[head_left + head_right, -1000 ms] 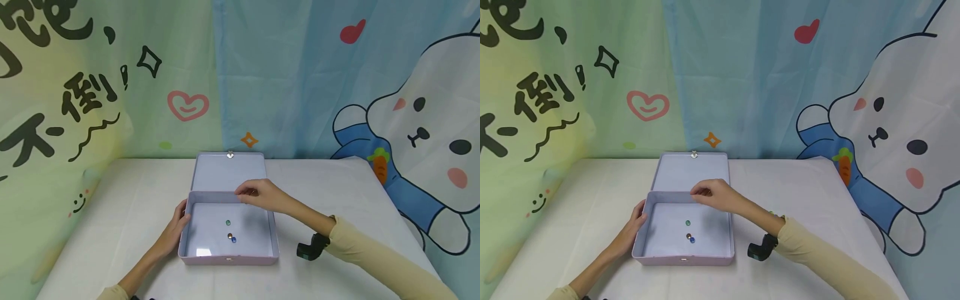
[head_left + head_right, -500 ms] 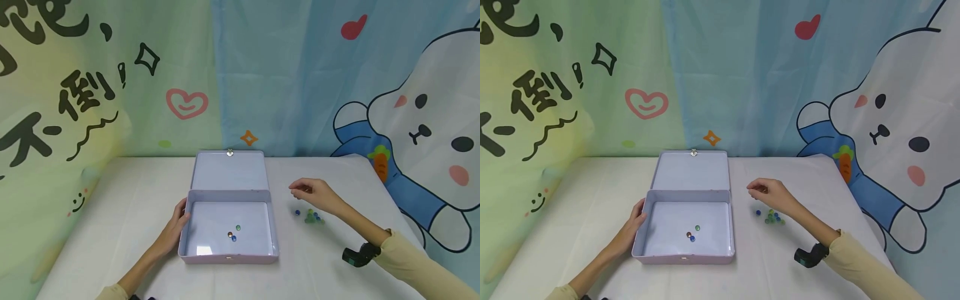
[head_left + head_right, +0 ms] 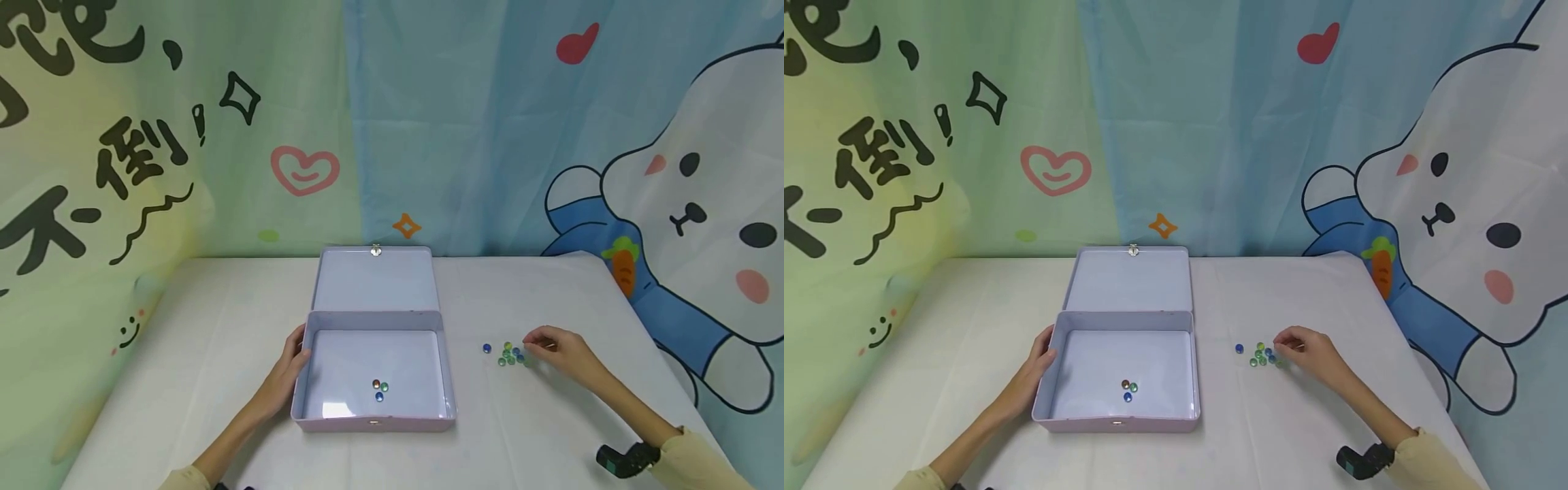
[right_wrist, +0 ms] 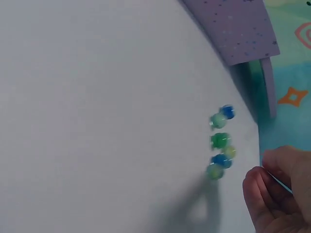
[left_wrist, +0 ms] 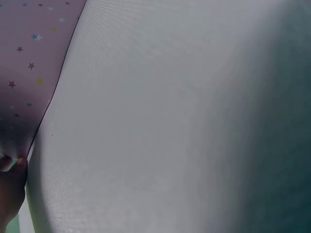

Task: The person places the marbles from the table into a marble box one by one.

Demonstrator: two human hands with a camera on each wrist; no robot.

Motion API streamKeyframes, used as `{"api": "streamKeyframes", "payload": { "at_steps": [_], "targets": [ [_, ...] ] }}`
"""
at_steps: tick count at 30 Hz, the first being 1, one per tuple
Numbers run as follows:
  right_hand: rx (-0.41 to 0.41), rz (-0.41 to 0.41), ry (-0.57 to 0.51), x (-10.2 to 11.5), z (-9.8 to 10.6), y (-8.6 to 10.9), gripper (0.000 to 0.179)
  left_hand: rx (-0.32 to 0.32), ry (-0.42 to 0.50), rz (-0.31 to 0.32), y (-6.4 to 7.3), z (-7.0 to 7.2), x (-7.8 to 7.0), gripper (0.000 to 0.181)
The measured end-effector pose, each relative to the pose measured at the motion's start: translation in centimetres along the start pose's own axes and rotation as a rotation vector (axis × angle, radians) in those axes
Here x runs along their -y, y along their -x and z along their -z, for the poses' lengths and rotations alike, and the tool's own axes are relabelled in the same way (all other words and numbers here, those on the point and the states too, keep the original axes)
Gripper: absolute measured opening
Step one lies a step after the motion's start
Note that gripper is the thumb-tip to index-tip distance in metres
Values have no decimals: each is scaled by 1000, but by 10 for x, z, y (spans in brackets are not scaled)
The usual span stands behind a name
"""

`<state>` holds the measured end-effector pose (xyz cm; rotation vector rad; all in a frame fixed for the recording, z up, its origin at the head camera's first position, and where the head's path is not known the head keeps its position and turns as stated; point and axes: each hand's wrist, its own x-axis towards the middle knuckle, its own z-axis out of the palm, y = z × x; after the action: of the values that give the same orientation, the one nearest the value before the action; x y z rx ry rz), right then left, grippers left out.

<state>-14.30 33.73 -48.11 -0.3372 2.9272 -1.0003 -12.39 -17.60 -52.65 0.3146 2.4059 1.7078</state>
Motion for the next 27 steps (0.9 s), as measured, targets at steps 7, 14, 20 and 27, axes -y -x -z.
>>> {"api": "streamKeyframes", "payload": {
  "at_steps": [7, 14, 20, 27],
  "targets": [
    [-36, -29, -6, -19, -17, 21, 15, -8, 9, 0, 1, 0, -1, 53],
    [-96, 5, 3, -22, -29, 27, 16, -4, 8, 10, 2, -1, -1, 54],
    [-155, 80, 93, -23, -34, 26, 19, -7, -7, 6, 1, 0, -1, 53],
    [-183, 53, 149, -23, -38, 25, 19, -2, -8, 8, 1, 1, -2, 53]
  ]
}}
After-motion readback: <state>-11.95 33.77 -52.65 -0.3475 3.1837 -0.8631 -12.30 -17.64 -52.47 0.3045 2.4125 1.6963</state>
